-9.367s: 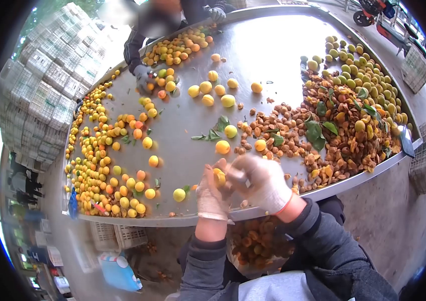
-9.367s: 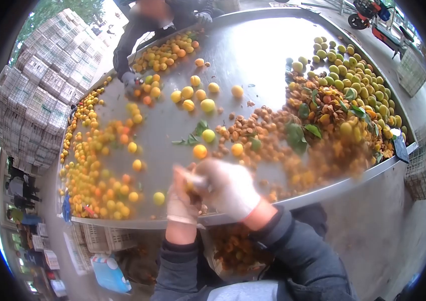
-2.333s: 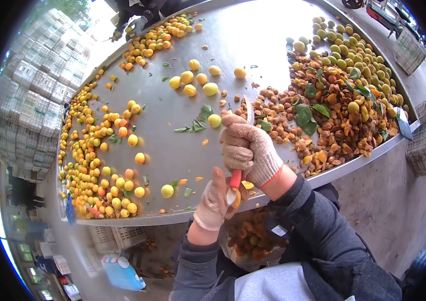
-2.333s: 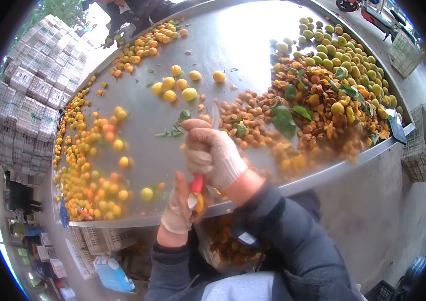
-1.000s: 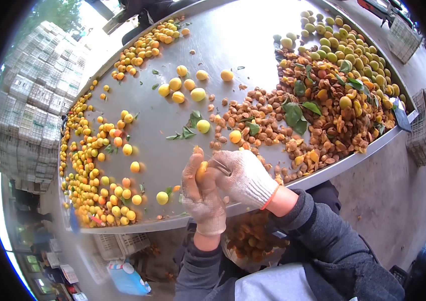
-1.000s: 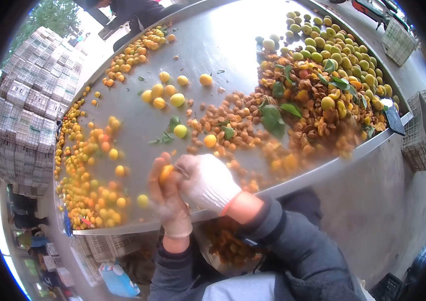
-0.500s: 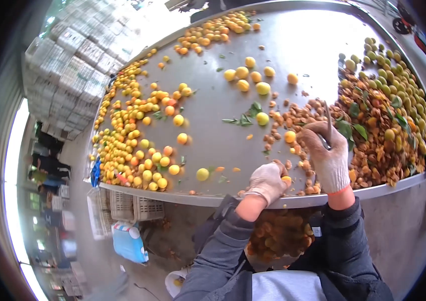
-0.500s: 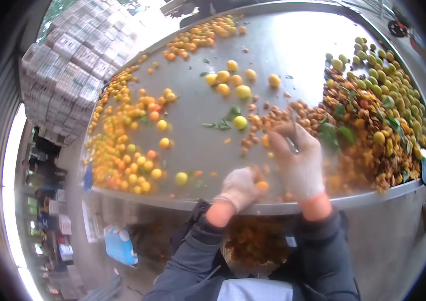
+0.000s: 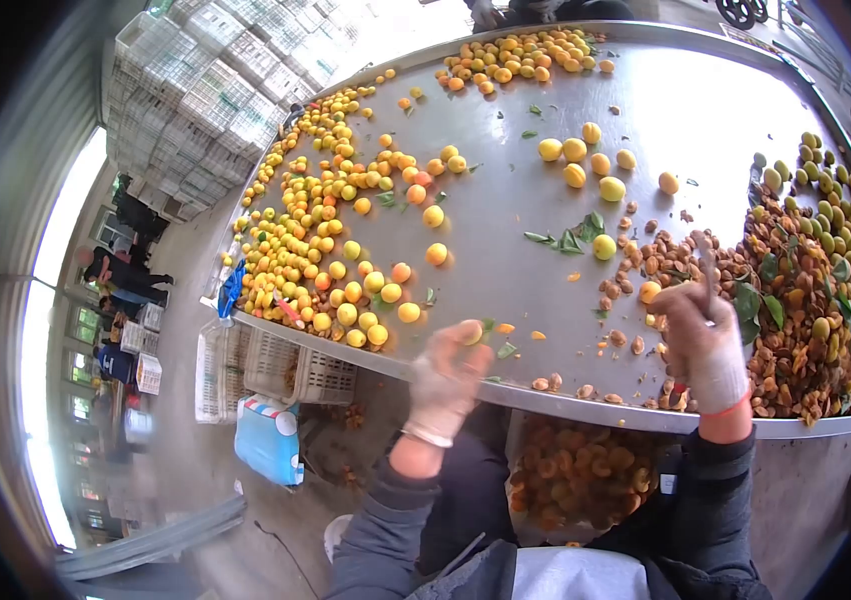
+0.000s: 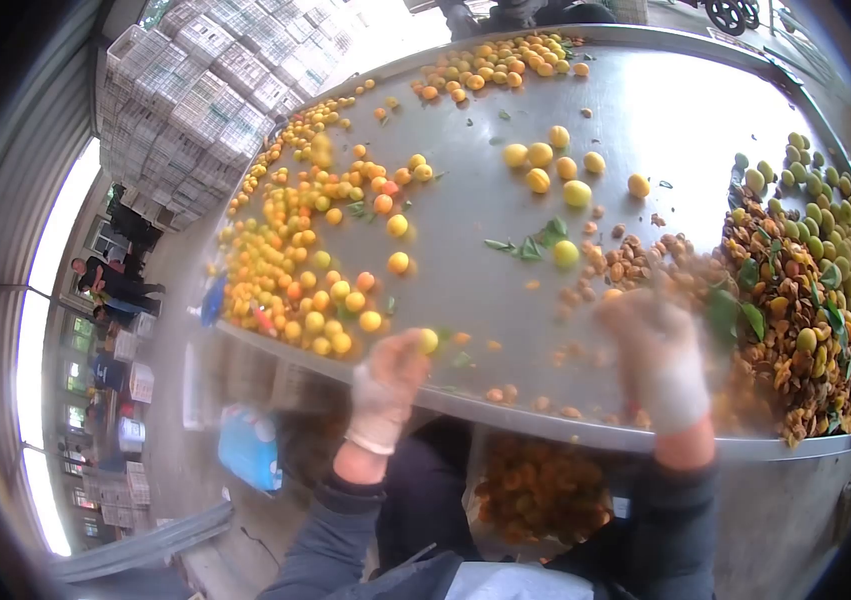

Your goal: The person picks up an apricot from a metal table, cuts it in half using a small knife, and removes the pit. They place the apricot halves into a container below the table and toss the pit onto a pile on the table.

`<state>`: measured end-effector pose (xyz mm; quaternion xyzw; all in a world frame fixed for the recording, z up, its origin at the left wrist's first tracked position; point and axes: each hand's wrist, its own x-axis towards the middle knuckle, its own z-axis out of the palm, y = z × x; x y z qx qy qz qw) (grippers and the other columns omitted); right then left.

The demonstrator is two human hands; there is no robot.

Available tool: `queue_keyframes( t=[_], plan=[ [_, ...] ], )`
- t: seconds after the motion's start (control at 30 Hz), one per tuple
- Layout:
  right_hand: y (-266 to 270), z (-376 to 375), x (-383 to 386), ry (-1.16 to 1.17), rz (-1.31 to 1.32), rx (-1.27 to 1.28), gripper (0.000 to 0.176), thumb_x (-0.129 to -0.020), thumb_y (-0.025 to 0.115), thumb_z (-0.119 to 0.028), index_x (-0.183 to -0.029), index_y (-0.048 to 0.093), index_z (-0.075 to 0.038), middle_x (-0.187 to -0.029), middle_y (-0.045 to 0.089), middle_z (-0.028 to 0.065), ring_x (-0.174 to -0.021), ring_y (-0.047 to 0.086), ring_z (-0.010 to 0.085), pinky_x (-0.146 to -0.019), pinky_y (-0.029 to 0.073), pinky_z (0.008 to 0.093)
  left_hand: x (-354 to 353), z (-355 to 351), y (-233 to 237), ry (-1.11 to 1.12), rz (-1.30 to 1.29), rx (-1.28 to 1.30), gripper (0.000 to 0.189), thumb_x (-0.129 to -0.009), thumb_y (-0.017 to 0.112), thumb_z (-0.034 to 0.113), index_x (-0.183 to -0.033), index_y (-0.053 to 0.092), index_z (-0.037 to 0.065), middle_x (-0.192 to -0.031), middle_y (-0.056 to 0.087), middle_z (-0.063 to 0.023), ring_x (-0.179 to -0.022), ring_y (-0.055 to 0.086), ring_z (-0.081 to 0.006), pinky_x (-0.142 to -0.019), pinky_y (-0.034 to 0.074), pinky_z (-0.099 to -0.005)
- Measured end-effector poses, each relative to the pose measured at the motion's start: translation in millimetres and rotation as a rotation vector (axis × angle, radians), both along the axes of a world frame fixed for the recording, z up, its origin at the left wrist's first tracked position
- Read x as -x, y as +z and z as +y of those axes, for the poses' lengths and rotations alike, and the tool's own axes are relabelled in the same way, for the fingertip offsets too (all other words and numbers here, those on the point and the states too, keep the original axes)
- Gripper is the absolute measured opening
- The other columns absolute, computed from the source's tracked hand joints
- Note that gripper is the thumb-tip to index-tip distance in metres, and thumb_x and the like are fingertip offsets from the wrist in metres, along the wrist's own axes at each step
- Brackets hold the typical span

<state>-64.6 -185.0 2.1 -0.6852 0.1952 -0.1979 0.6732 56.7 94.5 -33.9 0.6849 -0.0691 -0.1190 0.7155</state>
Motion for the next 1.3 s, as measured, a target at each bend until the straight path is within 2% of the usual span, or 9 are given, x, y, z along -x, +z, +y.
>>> queue_keyframes(
  t=[0.1,0.13,0.23,0.43,0.77,0.83,0.87,1.07,1.3],
  plan=[
    [-6,-21,-3,0.109,-0.582,-0.952,0.04,-0.099,0.048,-0.036,-0.121,0.056,-0.003,-0.06,0.034,-0.0049,-0.042,0.031,0.0058,-0.035,0.025,0.021,-51,50,-8,0.362,-0.171,-0.185,0.029,-0.085,0.066,0.002,-0.113,0.06,-0.004,-0.108,0.064,-0.0105,-0.096,0.06,-0.0155,-0.087,0.049,-0.0283],
    [17,-7,-11,-0.257,-0.413,-1.089,0.044,-0.101,0.044,-0.038,-0.129,0.051,-0.005,-0.063,0.031,-0.0046,-0.043,0.029,0.0065,-0.035,0.025,0.0208,-77,76,-23,0.463,-0.253,-0.269,0.03,-0.088,0.064,0.007,-0.115,0.06,-0.006,-0.107,0.065,-0.0113,-0.092,0.06,-0.0152,-0.084,0.049,-0.0278],
    [-15,10,-14,-0.121,0.076,-0.887,0.03,-0.097,0.055,-0.031,-0.115,0.058,-0.007,-0.056,0.029,-0.0064,-0.038,0.026,0.0059,-0.034,0.021,0.0217,-154,151,-54,0.54,-0.383,-0.729,0.037,-0.092,0.06,0.012,-0.124,0.055,-0.005,-0.114,0.066,-0.0145,-0.102,0.062,-0.0223,-0.09,0.047,-0.0307],
    [8,31,-17,-0.036,0.029,-0.638,0.024,-0.092,0.054,-0.016,-0.11,0.061,-0.002,-0.054,0.038,-0.007,-0.038,0.03,0.0031,-0.035,0.02,0.0202,-183,137,-48,0.504,-0.036,-1.459,0.041,-0.087,0.067,0.02,-0.124,0.058,0.003,-0.111,0.067,-0.0154,-0.101,0.064,-0.0265,-0.089,0.047,-0.0335],
    [9,41,-18,-0.016,0.168,-0.357,0.018,-0.087,0.055,-0.008,-0.102,0.06,0.001,-0.049,0.043,-0.0025,-0.035,0.036,0.0065,-0.034,0.026,0.0222,-164,136,-46,0.565,-0.401,-0.844,0.047,-0.081,0.068,0.003,-0.127,0.055,0.001,-0.118,0.062,-0.0149,-0.09,0.065,-0.0259,-0.084,0.051,-0.0337],
    [-5,45,-20,0.059,0.08,-0.239,0.016,-0.084,0.055,-0.005,-0.097,0.062,0.0,-0.049,0.046,-0.0014,-0.035,0.04,0.007,-0.034,0.028,0.0225,-132,102,-22,0.407,-0.01,-0.068,0.053,-0.082,0.062,-0.007,-0.133,0.05,0.0,-0.123,0.058,-0.0116,-0.092,0.064,-0.0207,-0.083,0.053,-0.0296],
    [-8,41,-18,0.111,0.174,-0.142,0.019,-0.079,0.062,-0.006,-0.096,0.068,-0.003,-0.123,0.059,0.0218,-0.071,0.063,0.0131,-0.061,0.05,0.0239,-114,83,-8,0.279,0.015,-0.013,0.053,-0.082,0.06,-0.008,-0.133,0.048,0.0,-0.122,0.058,-0.0107,-0.094,0.063,-0.0187,-0.082,0.054,-0.0282],
    [-2,63,-19,0.252,0.062,0.031,0.019,-0.083,0.057,0.001,-0.096,0.07,-0.002,-0.086,0.067,0.0027,-0.076,0.059,0.0075,-0.068,0.049,0.024,-45,-18,31,-0.24,0.191,0.525,0.051,-0.083,0.067,-0.001,-0.13,0.048,-0.002,-0.114,0.06,-0.0101,-0.098,0.063,-0.0198,-0.083,0.055,-0.029],
    [1,58,-13,0.294,0.018,0.127,0.019,-0.08,0.06,-0.005,-0.097,0.068,-0.002,-0.088,0.07,0.0144,-0.078,0.069,0.0249,-0.073,0.053,0.0333,-10,-84,28,-0.463,0.259,0.489,0.054,-0.089,0.068,0.034,-0.124,0.055,-0.004,-0.104,0.061,-0.0048,-0.093,0.059,-0.0146,-0.085,0.049,-0.0293]
  ],
)
